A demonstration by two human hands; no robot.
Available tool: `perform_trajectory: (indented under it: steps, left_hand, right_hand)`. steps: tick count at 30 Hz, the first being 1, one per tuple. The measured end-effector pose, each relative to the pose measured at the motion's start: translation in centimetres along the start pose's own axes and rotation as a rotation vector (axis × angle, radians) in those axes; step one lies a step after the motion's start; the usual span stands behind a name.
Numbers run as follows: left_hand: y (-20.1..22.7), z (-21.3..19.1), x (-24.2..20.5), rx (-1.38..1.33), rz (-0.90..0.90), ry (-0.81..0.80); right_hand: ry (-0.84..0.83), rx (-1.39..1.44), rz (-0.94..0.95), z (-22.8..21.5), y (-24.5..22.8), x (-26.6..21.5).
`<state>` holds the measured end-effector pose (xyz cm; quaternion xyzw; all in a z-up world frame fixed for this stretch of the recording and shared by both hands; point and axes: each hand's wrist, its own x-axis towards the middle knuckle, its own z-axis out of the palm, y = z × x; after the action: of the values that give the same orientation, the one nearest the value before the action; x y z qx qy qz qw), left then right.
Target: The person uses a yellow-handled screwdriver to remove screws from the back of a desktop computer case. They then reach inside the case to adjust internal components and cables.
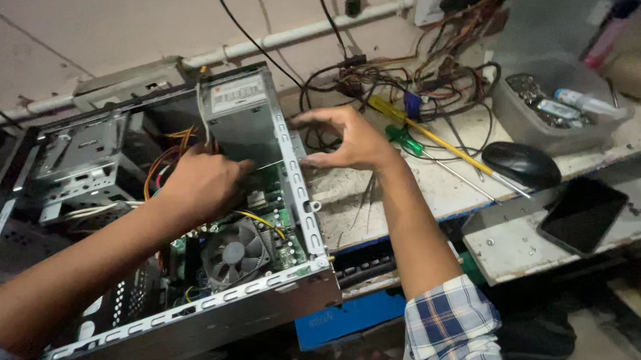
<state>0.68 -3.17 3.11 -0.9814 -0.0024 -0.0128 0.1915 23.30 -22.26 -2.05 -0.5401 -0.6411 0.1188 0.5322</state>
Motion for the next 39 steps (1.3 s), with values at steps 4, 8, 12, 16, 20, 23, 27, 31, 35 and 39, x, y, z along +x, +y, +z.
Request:
perform_trajectory:
  steps: [4,8,12,16,20,23,27,31,35,39]
  left_hand:
    - [0.6,-0.8,0.2,-0.074,-0.075,-0.116]
    - [1.0,-1.0,0.5,-0.064,-0.077,-0.109]
    - [1.0,-1.1,0.5,-0.076,-0.048,-0.048]
    - [0.6,-0.5,-0.2,-0.065,-0.044,-0.039]
    - [0.6,-0.7,-0.1,-0.064,-0.020,-0.007]
    - [0.6,-0.9,0.1,-0.025,-0.072,-0.111]
    - [0.7,-0.6,0.2,-0.099,0.023,0.041]
    - [0.5,-0.2,0.4,-0.088,-0.012,0.009]
    - [0.7,0.2,0.7,-0.029,-0.028,-0.030]
    - [1.0,-0.1,1.1,-0.073,-0.048,-0.096]
  right_hand:
    - [0.077,-0.087,-0.085,0.0,0.6,-0.3]
    - [0.110,-0.069,-0.107,0.1,1.2,-0.3]
    - [0.123,-0.043,-0.153,-0.1,0.8,-0.3]
    - [0.116,0.012,-0.081,0.4,0.4,-0.3]
    - [0.136,0.011,-0.080,0.2,0.7,0.2]
    - [0.138,0.027,-0.124,0.3,1.1,-0.5]
    - [0.103,0.088,-0.101,-0.2,1.0,-0.3]
    - [0.126,0.156,-0.038,-0.4,0.6,-0.5]
    - [0.093,0.228,-0.020,-0.9,0.4,-0.7]
    - [0.043,0.105,0.029,-0.9,0.6,-0.8]
